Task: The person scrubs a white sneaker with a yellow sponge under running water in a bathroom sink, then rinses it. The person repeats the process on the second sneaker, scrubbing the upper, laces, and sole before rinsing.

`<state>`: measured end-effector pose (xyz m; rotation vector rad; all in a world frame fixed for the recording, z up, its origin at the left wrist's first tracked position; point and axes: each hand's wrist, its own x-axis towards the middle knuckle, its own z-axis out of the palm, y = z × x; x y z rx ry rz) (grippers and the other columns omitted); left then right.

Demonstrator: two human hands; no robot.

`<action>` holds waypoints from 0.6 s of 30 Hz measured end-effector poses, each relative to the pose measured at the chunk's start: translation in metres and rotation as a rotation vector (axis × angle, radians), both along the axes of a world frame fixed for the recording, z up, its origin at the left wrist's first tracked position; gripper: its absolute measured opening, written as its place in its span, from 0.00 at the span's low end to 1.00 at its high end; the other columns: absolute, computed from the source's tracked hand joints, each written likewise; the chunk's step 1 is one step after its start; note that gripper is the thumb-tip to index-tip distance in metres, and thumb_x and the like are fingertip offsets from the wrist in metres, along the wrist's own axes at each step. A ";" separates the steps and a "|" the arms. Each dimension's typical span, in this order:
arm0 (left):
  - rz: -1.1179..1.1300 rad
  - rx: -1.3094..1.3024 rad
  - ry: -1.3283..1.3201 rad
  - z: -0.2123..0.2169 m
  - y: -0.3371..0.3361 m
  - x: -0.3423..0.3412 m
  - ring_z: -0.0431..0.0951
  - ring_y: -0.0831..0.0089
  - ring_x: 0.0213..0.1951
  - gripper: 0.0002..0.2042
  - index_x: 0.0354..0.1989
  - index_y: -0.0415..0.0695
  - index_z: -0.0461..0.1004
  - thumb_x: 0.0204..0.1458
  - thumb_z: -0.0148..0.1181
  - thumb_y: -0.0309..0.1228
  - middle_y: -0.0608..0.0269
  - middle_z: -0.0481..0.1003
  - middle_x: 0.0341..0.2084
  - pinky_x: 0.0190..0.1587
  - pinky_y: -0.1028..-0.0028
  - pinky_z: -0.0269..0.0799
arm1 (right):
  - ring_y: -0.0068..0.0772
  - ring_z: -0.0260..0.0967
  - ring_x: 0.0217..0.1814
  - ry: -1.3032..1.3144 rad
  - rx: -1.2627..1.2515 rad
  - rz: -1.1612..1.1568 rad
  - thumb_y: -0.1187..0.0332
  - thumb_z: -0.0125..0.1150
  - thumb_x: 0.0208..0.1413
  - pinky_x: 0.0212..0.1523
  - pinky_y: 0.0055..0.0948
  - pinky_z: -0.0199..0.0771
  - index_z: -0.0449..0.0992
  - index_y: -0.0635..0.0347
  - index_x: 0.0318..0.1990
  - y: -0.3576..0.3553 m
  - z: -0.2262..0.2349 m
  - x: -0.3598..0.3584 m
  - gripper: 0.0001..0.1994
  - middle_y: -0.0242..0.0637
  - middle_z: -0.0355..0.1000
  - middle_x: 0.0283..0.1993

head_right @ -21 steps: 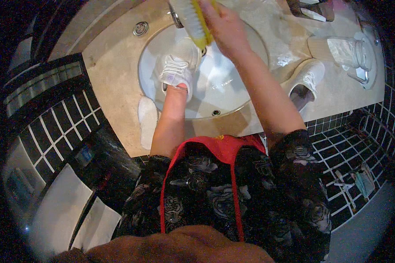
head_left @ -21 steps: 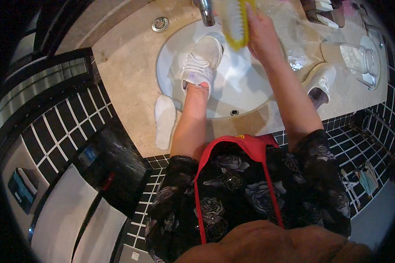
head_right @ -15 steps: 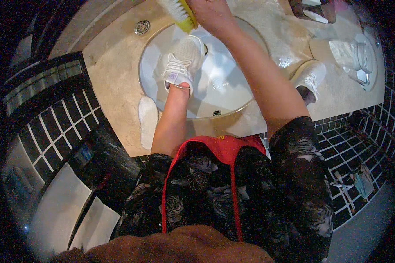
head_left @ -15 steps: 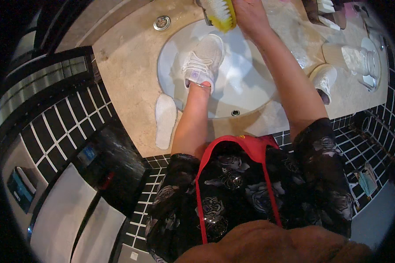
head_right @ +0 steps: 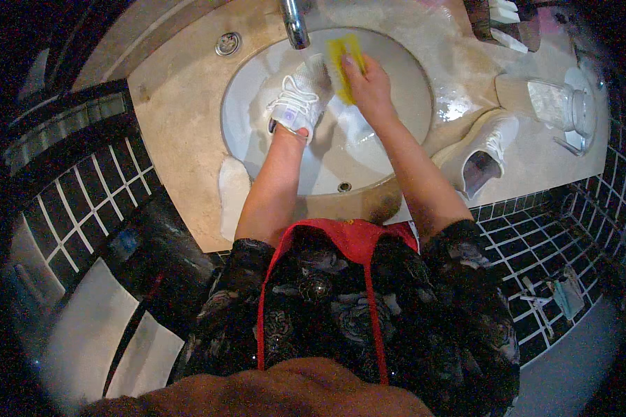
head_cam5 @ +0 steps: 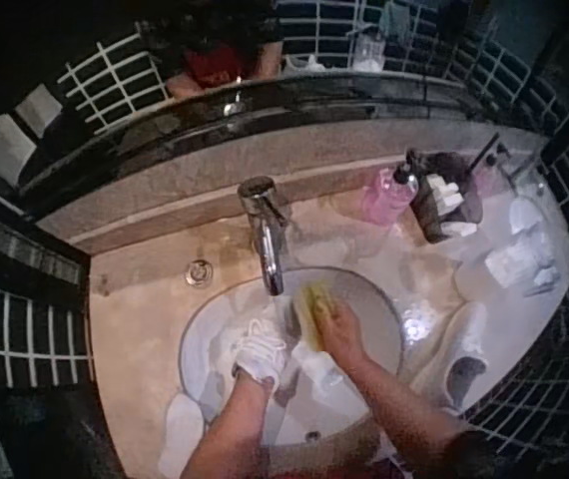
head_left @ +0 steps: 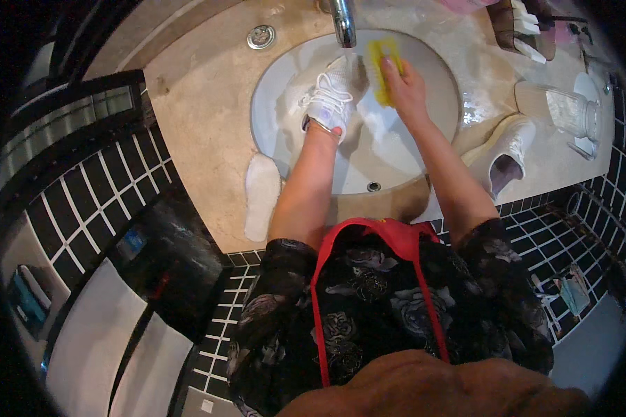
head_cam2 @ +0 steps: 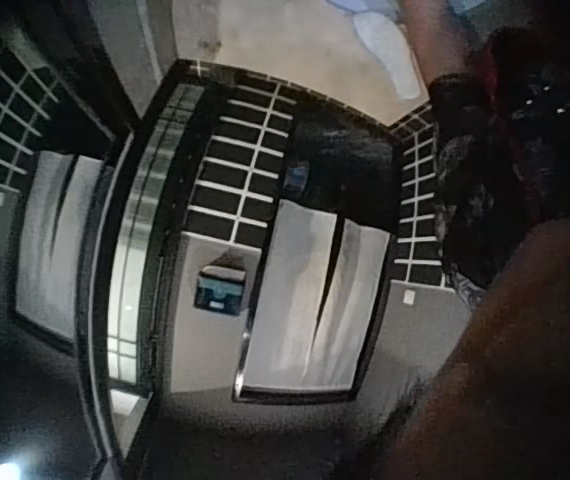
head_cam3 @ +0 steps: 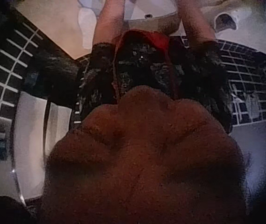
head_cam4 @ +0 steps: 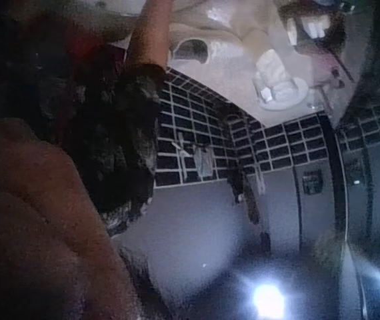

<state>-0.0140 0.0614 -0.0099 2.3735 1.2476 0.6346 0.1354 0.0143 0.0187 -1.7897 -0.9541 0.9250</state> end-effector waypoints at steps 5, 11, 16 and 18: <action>0.008 -0.304 0.252 0.011 -0.013 -0.007 0.76 0.57 0.45 0.14 0.51 0.44 0.71 0.62 0.46 0.35 0.52 0.76 0.44 0.48 0.63 0.74 | 0.49 0.71 0.49 -0.337 -0.012 0.161 0.47 0.67 0.51 0.49 0.42 0.71 0.77 0.63 0.50 0.012 -0.032 -0.030 0.29 0.50 0.73 0.47; 0.072 -0.395 0.028 0.016 -0.015 -0.012 0.76 0.60 0.46 0.16 0.53 0.46 0.71 0.63 0.46 0.40 0.56 0.76 0.45 0.48 0.62 0.73 | 0.53 0.71 0.48 -0.294 0.021 0.273 0.44 0.70 0.45 0.49 0.44 0.72 0.76 0.60 0.52 -0.009 -0.032 -0.051 0.33 0.50 0.71 0.45; 0.105 -0.822 -0.509 -0.024 -0.025 -0.017 0.76 0.62 0.46 0.17 0.53 0.48 0.71 0.64 0.45 0.44 0.59 0.76 0.45 0.49 0.62 0.73 | 0.54 0.70 0.48 -0.289 -0.187 0.178 0.42 0.67 0.47 0.48 0.45 0.72 0.75 0.61 0.54 -0.005 -0.050 -0.035 0.34 0.52 0.70 0.45; 0.277 -1.401 -1.476 -0.041 -0.035 -0.031 0.77 0.63 0.46 0.17 0.52 0.47 0.72 0.63 0.46 0.44 0.59 0.77 0.44 0.48 0.62 0.73 | 0.57 0.69 0.51 -0.301 0.020 0.248 0.42 0.66 0.49 0.52 0.49 0.69 0.74 0.63 0.53 -0.026 -0.049 -0.057 0.34 0.58 0.67 0.47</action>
